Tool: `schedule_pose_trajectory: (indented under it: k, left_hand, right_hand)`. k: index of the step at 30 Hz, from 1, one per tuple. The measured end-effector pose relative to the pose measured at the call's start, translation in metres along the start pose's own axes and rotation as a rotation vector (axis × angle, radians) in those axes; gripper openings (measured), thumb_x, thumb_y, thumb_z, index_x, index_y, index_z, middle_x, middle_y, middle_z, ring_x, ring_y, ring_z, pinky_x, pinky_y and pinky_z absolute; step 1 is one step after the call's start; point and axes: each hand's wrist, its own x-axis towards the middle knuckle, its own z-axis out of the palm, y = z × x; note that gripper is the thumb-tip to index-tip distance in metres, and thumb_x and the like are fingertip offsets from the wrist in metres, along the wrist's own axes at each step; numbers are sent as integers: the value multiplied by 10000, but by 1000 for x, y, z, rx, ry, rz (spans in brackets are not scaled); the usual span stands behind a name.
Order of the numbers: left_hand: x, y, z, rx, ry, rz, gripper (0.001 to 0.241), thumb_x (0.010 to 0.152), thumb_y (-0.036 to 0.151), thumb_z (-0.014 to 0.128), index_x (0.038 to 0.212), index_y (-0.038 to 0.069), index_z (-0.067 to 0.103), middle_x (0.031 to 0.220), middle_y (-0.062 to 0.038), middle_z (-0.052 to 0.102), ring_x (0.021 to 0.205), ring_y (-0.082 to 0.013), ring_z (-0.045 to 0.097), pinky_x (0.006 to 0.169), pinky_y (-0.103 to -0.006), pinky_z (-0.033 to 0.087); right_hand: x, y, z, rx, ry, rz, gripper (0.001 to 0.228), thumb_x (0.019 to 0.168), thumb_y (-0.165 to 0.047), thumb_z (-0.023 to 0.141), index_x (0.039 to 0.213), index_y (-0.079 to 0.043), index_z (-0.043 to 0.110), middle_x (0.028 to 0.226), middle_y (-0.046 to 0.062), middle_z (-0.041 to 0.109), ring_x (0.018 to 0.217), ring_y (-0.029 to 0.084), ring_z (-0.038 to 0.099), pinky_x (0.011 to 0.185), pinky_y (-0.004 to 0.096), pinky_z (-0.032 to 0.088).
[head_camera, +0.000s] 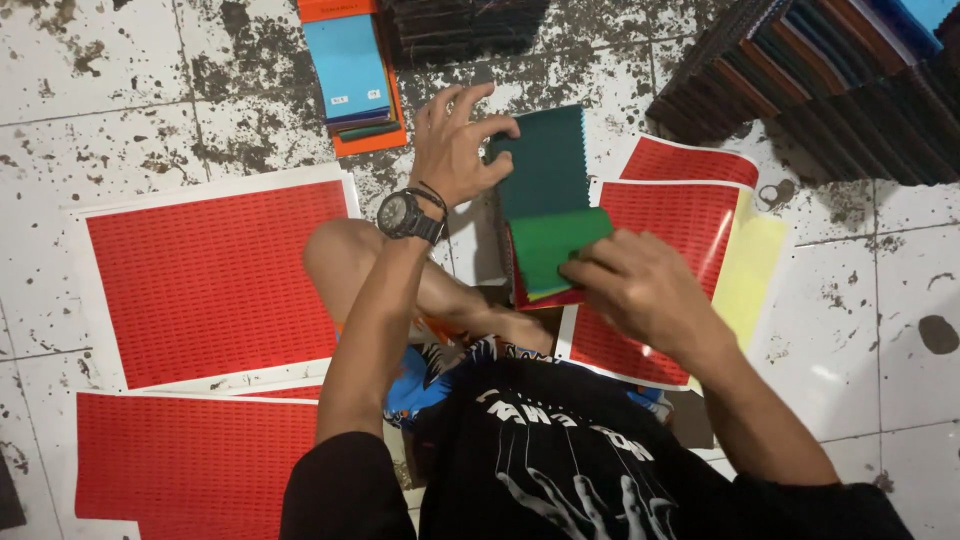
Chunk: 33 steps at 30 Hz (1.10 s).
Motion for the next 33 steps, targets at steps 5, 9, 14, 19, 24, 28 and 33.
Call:
schedule_pose_trajectory:
  k: [5, 9, 14, 19, 24, 28, 33]
  left_hand:
    - [-4, 3, 4, 60, 31, -8, 292, 774, 376, 586, 1005, 319, 755, 1460, -69, 504, 1364, -409, 366, 1068, -727, 253]
    - [-16, 20, 5, 42, 56, -132, 425, 980, 474, 442, 1265, 302, 707, 1605, -50, 331, 1466, -371, 266, 1164, -685, 214]
    - [-68, 75, -2, -853, 270, -446, 575, 1011, 257, 469, 1541, 88, 326, 1604, -228, 262, 1512, -438, 208, 1213, -646, 178]
    - [-91, 97, 29, -1238, 101, -512, 731, 1045, 428, 307, 1629, 79, 40, 1701, -231, -69, 1548, -432, -77, 1250, -593, -45]
    - [-81, 103, 34, -1293, 119, -413, 646, 1095, 314, 256, 1642, 164, -53, 1690, -141, -220, 1536, -347, -229, 1206, -510, -220]
    - [-86, 73, 60, -1274, 77, -413, 718, 1070, 292, 341, 1646, 168, -70, 1694, -151, -204, 1549, -352, -180, 1227, -529, -146]
    - [-88, 60, 62, -1381, 102, -467, 807, 992, 191, 426, 1643, 183, -52, 1707, -171, -147, 1564, -375, -87, 1252, -547, -42]
  right_hand:
    - [-8, -10, 15, 16, 25, 2, 279, 923, -238, 758, 1155, -98, 693, 1101, 87, 654, 933, 260, 588, 671, 390, 491]
    - [-12, -6, 19, 162, 207, -60, 260, 913, -287, 785, 1034, -63, 734, 1154, 152, 685, 1040, 303, 648, 782, 402, 517]
    - [-18, 38, 72, 771, 529, 489, 443, 1000, -353, 579, 1351, -92, 512, 1459, 168, 381, 1343, 408, 374, 1079, 536, 315]
    - [9, 44, 101, 1528, 475, 560, 651, 1117, -385, 219, 1669, -72, 76, 1735, 141, -33, 1576, 339, -65, 1287, 491, -47]
    - [16, 36, 107, 1527, 512, 515, 700, 1109, -462, 246, 1658, -99, 11, 1718, 135, -89, 1573, 311, -128, 1258, 489, -157]
    - [17, 36, 114, 1536, 570, 498, 657, 1120, -368, 277, 1663, -97, 27, 1722, 127, -83, 1573, 299, -127, 1261, 487, -149]
    - [21, 37, 109, 1418, 477, 580, 743, 1092, -494, 312, 1665, -120, 24, 1726, 179, -41, 1582, 373, -62, 1268, 536, -63]
